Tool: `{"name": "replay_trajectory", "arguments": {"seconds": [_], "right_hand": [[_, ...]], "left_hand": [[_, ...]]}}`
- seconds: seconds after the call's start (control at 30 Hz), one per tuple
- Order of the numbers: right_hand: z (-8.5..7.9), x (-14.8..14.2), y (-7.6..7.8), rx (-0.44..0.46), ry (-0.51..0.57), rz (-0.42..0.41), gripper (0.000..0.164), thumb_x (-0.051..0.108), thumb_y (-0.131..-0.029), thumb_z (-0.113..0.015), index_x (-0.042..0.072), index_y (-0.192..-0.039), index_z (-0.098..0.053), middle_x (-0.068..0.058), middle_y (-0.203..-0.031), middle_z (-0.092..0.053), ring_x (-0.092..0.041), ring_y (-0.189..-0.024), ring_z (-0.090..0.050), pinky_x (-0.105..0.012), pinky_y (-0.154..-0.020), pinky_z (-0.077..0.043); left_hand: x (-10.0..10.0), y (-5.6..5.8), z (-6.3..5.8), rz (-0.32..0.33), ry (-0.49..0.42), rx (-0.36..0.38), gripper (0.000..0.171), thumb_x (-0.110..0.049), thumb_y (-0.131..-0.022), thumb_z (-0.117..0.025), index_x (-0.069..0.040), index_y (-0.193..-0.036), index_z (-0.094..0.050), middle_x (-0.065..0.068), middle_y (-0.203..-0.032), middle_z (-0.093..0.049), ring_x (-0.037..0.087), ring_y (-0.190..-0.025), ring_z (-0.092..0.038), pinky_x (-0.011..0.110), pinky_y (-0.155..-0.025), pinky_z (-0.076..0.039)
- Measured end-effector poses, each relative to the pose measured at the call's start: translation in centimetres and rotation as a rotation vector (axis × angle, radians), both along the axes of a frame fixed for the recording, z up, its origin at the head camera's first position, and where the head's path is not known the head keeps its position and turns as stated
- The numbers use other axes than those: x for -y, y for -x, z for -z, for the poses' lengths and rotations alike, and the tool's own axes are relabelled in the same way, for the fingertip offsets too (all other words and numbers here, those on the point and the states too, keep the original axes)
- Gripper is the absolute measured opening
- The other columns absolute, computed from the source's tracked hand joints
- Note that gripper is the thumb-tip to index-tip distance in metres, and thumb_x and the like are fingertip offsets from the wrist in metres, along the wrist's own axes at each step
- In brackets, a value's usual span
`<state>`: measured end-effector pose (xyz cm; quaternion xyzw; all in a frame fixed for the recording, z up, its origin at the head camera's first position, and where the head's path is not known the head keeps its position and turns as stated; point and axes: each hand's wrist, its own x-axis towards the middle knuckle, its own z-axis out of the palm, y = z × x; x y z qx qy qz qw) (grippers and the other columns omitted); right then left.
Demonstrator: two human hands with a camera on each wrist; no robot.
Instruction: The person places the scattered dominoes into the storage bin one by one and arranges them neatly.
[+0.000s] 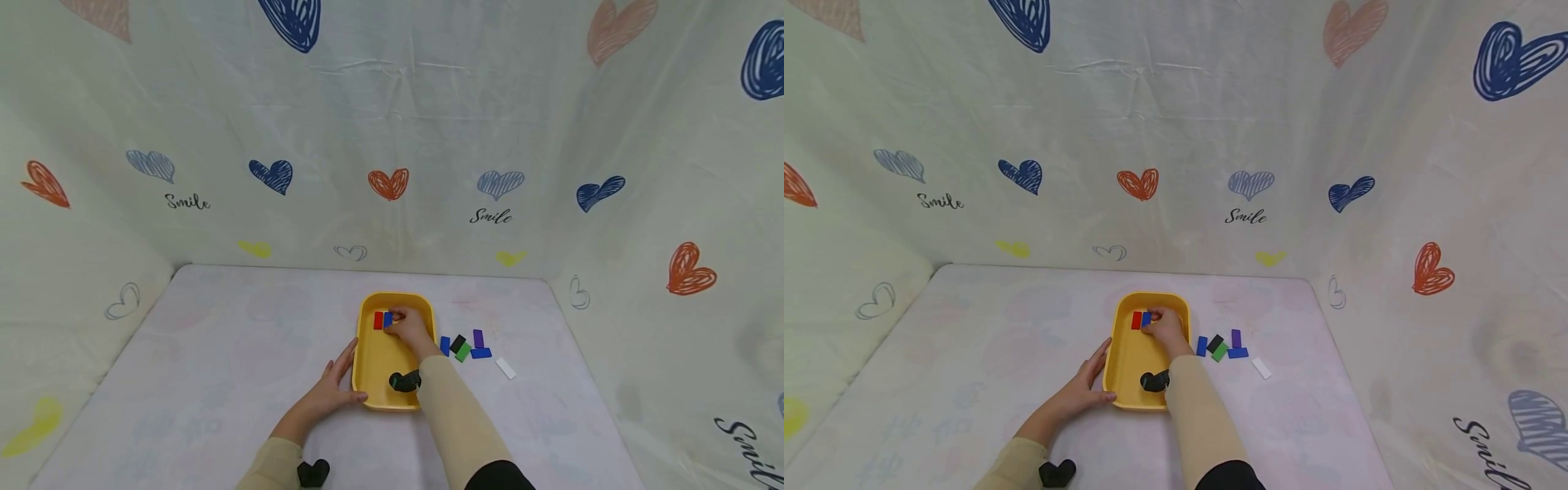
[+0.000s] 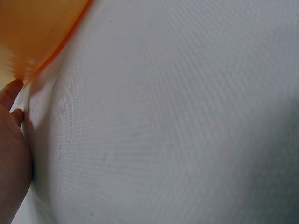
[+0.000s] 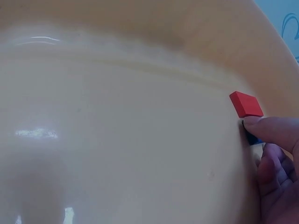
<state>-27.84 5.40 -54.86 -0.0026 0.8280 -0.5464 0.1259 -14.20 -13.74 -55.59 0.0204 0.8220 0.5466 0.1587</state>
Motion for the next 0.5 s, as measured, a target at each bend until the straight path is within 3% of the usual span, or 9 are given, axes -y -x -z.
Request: {"name": "replay_trajectory", "arguments": {"seconds": [0.5], "right_hand": [[-0.07, 0.08, -0.13, 0.011, -0.002, 0.014, 0.043, -0.001, -0.08, -0.078, 0.002, -0.12, -0.065, -0.008, -0.101, -0.056, -0.023, -0.09, -0.052, -0.03, -0.08, -0.053]], "left_hand": [[0.08, 0.15, 0.03, -0.001, 0.012, 0.002, 0.107, -0.036, -0.074, -0.084, -0.035, -0.157, -0.016, 0.012, -0.156, -0.03, 0.038, -0.146, 0.008, 0.058, -0.114, 0.007]]}}
